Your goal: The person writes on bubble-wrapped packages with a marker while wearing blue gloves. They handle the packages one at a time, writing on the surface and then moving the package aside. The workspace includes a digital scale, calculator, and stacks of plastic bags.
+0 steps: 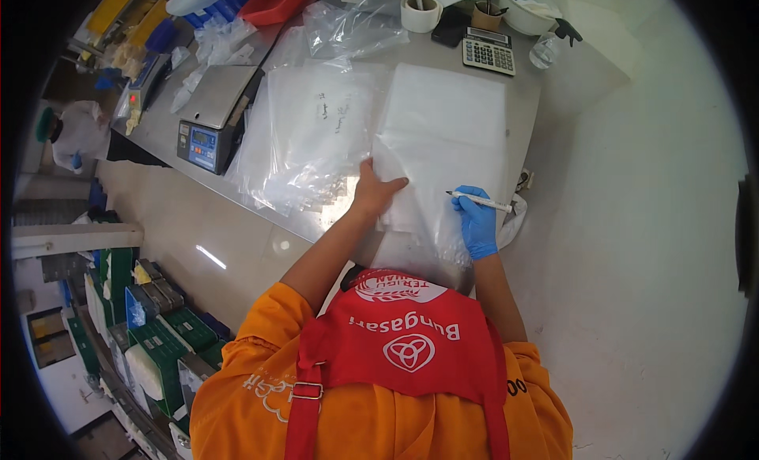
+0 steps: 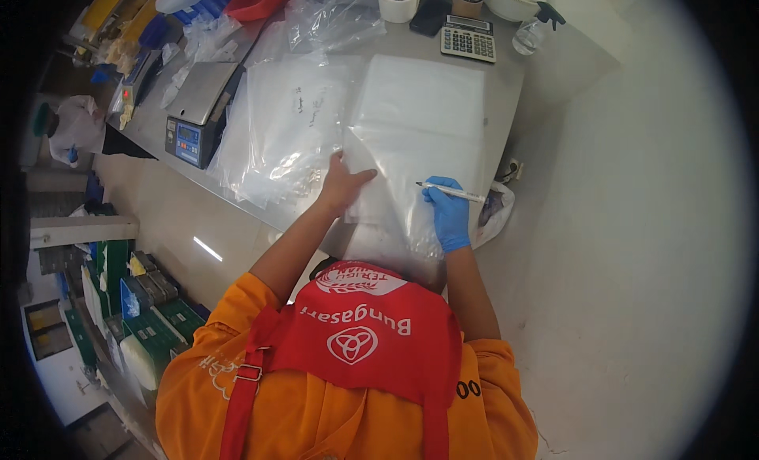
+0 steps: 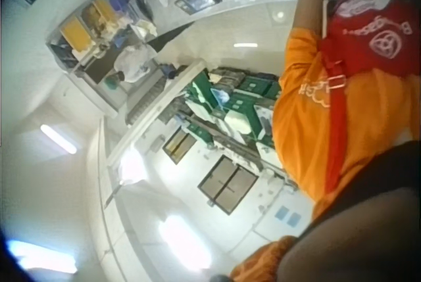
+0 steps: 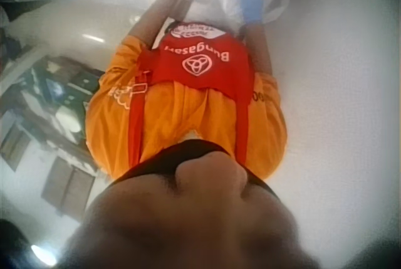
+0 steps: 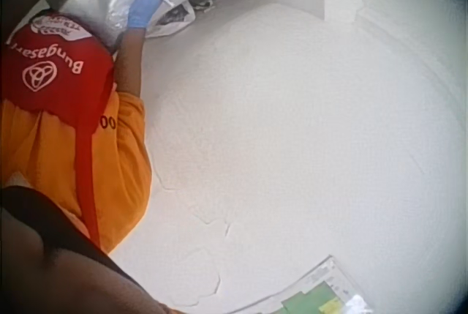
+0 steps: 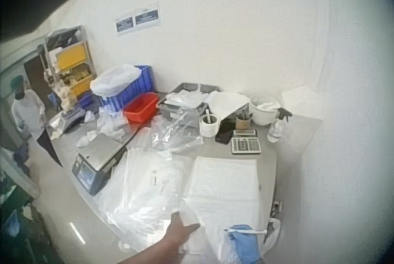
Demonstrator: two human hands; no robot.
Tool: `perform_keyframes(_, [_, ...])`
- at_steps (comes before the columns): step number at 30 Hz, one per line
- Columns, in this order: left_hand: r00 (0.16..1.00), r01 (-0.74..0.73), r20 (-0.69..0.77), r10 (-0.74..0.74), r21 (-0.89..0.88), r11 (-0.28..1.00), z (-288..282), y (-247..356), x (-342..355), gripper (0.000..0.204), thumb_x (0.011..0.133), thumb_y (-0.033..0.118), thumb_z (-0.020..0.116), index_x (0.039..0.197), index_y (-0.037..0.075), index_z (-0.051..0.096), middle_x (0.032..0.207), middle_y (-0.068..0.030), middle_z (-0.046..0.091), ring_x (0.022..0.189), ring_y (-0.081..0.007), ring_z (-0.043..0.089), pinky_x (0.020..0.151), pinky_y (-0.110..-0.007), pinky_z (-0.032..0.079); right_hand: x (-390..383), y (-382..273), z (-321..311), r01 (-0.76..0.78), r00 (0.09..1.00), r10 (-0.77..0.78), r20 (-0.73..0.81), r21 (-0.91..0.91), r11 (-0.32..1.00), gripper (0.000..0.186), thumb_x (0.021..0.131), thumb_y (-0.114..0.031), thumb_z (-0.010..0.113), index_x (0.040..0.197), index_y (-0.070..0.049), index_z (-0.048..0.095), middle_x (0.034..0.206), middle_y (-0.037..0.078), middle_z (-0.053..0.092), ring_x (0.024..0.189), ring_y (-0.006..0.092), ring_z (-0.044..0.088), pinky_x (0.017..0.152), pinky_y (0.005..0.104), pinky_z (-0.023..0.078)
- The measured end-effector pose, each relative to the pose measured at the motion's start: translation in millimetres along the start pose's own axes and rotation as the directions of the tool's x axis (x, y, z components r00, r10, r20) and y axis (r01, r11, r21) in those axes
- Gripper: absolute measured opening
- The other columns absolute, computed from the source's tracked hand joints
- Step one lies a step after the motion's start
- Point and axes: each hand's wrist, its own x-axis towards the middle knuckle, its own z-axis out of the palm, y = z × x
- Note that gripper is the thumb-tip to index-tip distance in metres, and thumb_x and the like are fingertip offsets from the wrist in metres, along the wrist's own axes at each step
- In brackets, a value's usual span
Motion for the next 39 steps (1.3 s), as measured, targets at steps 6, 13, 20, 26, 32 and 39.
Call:
perform_keyframes(6, [0.962, 0.161, 0.237, -0.138, -0.078, 0.984, -14, 1, 8, 0.046, 0.086, 0.004, 0.07, 0.128, -0.006, 0.054, 0.114, -0.0182, 0.069, 0.105, -0.0277, 0.07, 0.091, -0.038, 0.059, -5, 0, 12, -0.034, 0.999, 0.033, -0.016, -0.086, 0.996, 0.017, 0.093, -0.001, 0.068, 0.109, 0.002, 0.068, 0.099, 0.01, 0.072, 0.086, 0.0156, 0.068, 0.078, 0.0286, 0.056])
perform_keyframes(13, [0.944, 0.21, 0.289, -0.16, -0.152, 0.966, -41, 1, -11, 0.044, 0.09, 0.006, 0.068, 0.13, -0.004, 0.053, 0.116, -0.016, 0.069, 0.104, -0.0242, 0.07, 0.09, -0.036, 0.058, -5, 1, 6, -0.004, 1.0, 0.008, 0.02, -0.162, 0.987, 0.016, 0.092, -0.002, 0.07, 0.108, 0.002, 0.068, 0.096, 0.01, 0.072, 0.084, 0.0145, 0.067, 0.078, 0.0278, 0.055])
perform_keyframes(20, [0.988, -0.018, 0.152, 0.023, -0.032, 0.999, -31, 17, -11, 0.062, 0.087, 0.014, 0.078, 0.137, -0.004, 0.046, 0.122, -0.0181, 0.066, 0.11, -0.0267, 0.067, 0.094, -0.04, 0.055, -6, -4, 6, -0.038, 0.997, 0.054, 0.054, -0.267, 0.963, 0.017, 0.091, -0.005, 0.072, 0.106, 0.001, 0.069, 0.094, 0.009, 0.072, 0.083, 0.014, 0.067, 0.077, 0.0273, 0.055])
perform_keyframes(26, [0.945, -0.172, -0.073, 0.319, 0.72, 0.673, -34, 18, -16, 0.073, 0.078, 0.018, 0.083, 0.141, 0.003, 0.049, 0.135, -0.0209, 0.059, 0.125, -0.0398, 0.057, 0.105, -0.047, 0.046, -5, -9, -3, -0.048, 0.998, 0.056, 0.025, -0.259, 0.965, 0.017, 0.089, -0.005, 0.073, 0.105, 0.001, 0.07, 0.094, 0.008, 0.072, 0.083, 0.0135, 0.067, 0.076, 0.027, 0.055])
perform_keyframes(32, [0.759, -0.616, 0.473, 0.448, 0.745, 0.256, -14, 17, -20, 0.074, 0.076, 0.03, 0.086, 0.144, 0.022, 0.057, 0.16, -0.0123, 0.04, 0.15, -0.0371, 0.033, 0.12, -0.057, 0.029, 6, -12, -7, -0.058, 0.995, 0.081, 0.062, -0.315, 0.947, 0.017, 0.089, -0.004, 0.072, 0.105, 0.001, 0.07, 0.091, 0.008, 0.072, 0.081, 0.0135, 0.067, 0.075, 0.0272, 0.056])
perform_keyframes(39, [0.787, -0.616, 0.566, 0.245, 0.748, 0.249, -9, 0, -9, 0.089, 0.073, 0.043, 0.087, 0.152, 0.03, 0.049, 0.17, -0.0079, 0.025, 0.157, -0.0364, 0.018, 0.125, -0.061, 0.018, 9, -16, -2, 0.045, 0.995, -0.077, -0.064, -0.399, 0.916, 0.016, 0.089, -0.002, 0.072, 0.106, -0.001, 0.07, 0.093, 0.006, 0.071, 0.083, 0.0123, 0.066, 0.077, 0.0253, 0.054])
